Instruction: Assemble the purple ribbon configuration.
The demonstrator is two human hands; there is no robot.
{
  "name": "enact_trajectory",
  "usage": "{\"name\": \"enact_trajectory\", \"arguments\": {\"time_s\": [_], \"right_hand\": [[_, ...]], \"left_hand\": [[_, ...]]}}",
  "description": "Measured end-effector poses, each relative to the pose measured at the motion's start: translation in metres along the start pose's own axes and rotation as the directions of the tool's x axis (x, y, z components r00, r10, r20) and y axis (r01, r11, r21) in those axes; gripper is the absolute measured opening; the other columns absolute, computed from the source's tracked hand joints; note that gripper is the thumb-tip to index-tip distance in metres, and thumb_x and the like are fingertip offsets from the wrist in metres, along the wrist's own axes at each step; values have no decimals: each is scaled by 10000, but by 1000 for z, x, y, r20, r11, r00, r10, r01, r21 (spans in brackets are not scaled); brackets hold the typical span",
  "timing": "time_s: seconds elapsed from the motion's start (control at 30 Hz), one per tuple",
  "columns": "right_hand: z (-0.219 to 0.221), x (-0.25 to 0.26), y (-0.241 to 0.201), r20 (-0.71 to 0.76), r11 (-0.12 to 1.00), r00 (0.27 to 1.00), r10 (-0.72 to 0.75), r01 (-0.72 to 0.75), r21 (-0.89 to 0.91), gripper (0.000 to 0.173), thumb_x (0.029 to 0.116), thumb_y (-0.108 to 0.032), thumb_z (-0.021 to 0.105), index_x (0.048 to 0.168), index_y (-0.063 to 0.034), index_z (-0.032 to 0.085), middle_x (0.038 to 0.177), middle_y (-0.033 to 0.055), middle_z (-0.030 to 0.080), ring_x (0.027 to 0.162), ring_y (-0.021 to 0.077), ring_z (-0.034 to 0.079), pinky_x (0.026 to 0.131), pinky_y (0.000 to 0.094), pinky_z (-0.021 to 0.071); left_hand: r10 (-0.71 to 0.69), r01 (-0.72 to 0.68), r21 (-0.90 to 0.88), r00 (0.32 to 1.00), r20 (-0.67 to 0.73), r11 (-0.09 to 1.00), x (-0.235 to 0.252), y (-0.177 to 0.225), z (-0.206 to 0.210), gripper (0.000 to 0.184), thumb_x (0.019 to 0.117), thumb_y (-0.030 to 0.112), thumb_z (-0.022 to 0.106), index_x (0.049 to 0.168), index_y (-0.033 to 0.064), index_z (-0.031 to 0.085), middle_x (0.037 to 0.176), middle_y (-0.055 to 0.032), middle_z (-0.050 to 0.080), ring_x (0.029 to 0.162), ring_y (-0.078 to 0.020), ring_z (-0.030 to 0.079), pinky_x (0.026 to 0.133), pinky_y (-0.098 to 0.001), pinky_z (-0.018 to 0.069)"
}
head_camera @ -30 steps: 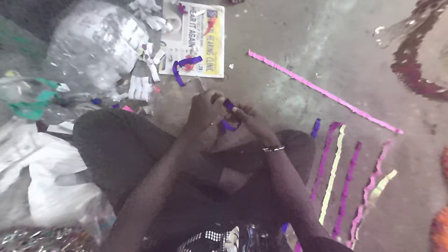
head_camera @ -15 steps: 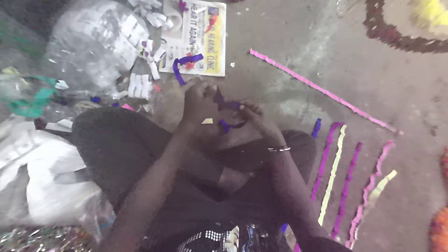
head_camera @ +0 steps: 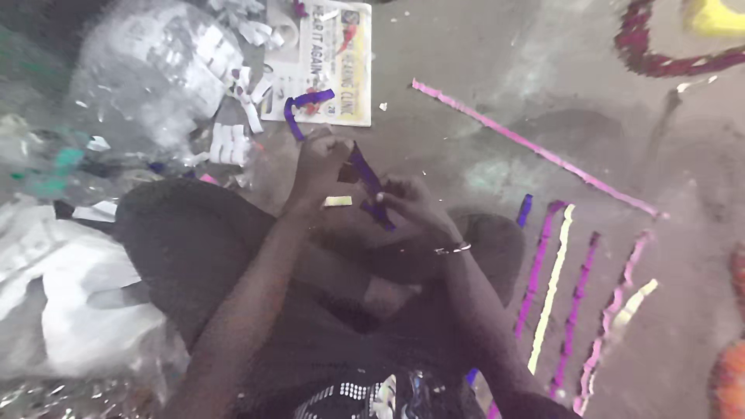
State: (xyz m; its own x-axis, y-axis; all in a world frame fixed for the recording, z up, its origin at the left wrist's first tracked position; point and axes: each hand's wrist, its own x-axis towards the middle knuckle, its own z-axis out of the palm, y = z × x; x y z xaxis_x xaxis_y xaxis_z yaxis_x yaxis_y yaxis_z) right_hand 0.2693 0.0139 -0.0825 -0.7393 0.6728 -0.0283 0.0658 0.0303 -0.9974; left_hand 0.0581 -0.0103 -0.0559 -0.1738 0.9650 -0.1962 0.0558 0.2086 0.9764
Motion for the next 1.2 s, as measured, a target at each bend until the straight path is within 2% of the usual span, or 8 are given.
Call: {"name": "enact_trajectory", "arguments": {"time_s": [0.17, 0.27, 0.43, 0.77, 0.83, 0.93, 1.07, 1.2], "right_hand": [[4, -3, 0, -19, 992, 1000, 24, -22, 124, 197, 1060, -55, 459, 1160, 17, 612, 875, -9, 688, 679, 35, 633, 617, 222, 570], [6, 0, -1, -90, 992, 994, 59, -48, 116, 254, 1083, -105, 415, 1146, 24, 625, 784, 0, 637, 544, 41, 565, 482, 215, 520], [11, 3, 3, -229, 994, 973, 30, -5, 107, 209, 1076, -167, 487, 969, -34, 609, 676, -41, 552, 513, 25, 506, 481, 209, 481], [-32, -8, 34, 68, 894, 995, 71, -34, -446, 161, 981, -71, 598, 1018, 44, 704, 892, 90, 691, 782, 98, 645, 745, 298, 565], [-33, -11, 32, 17, 852, 994, 107, -83, -517, 387, 955, -241, 712, 1260, -10, 653, 1158, 173, 688, 1035, 251, 677, 917, 469, 559], [-18, -3, 13, 22, 963, 999, 33, -26, -268, 663, 935, -311, 726, 1497, -62, 477, 1499, 107, 517, 1336, 181, 537, 1099, 380, 481], [-1, 10, 4, -10, 999, 1000, -29, 30, 27, 226, 947, -22, 659, 1158, 55, 638, 1015, 54, 730, 891, 64, 694, 827, 256, 593], [2, 4, 7, -69, 997, 998, -2, 7, 77, 154, 998, -13, 582, 1124, 41, 653, 988, 33, 734, 862, 73, 706, 809, 276, 614]], "left_hand": [[3, -3, 70, 1000, -1, 998, -1, -2, 2, 230, 1061, 162, 556, 1183, -17, 634, 969, -105, 710, 758, -157, 728, 714, -346, 646], [229, -193, 480, 973, -17, 856, -2, -8, 7, 355, 1011, 186, 622, 1308, -9, 628, 1244, -202, 657, 1066, -272, 682, 950, -436, 557], [289, -321, 399, 947, 138, 859, -16, -7, 17, 283, 984, 309, 685, 1108, 63, 752, 972, -49, 757, 833, -86, 714, 793, -297, 601], [43, -47, -77, 998, -50, 996, -1, 5, -6, 157, 1056, 129, 546, 1074, -1, 633, 909, -39, 702, 753, -121, 716, 706, -326, 640], [30, -28, -112, 999, 12, 993, -5, 7, -9, 156, 1058, 127, 532, 1046, 11, 635, 884, -32, 700, 741, -135, 709, 701, -347, 638], [-22, 43, -136, 989, 148, 990, -11, 10, -4, 183, 1072, 139, 513, 1054, 2, 633, 845, -43, 716, 707, -150, 726, 686, -353, 651], [-61, 80, -117, 986, 156, 990, -8, 8, -5, 169, 1071, 139, 523, 1067, 4, 623, 842, -44, 697, 665, -131, 700, 655, -320, 637], [43, -53, 325, 998, 39, 944, 3, -9, -8, 251, 1036, 155, 585, 1229, 5, 642, 1064, -116, 707, 885, -179, 709, 831, -384, 601]]}}
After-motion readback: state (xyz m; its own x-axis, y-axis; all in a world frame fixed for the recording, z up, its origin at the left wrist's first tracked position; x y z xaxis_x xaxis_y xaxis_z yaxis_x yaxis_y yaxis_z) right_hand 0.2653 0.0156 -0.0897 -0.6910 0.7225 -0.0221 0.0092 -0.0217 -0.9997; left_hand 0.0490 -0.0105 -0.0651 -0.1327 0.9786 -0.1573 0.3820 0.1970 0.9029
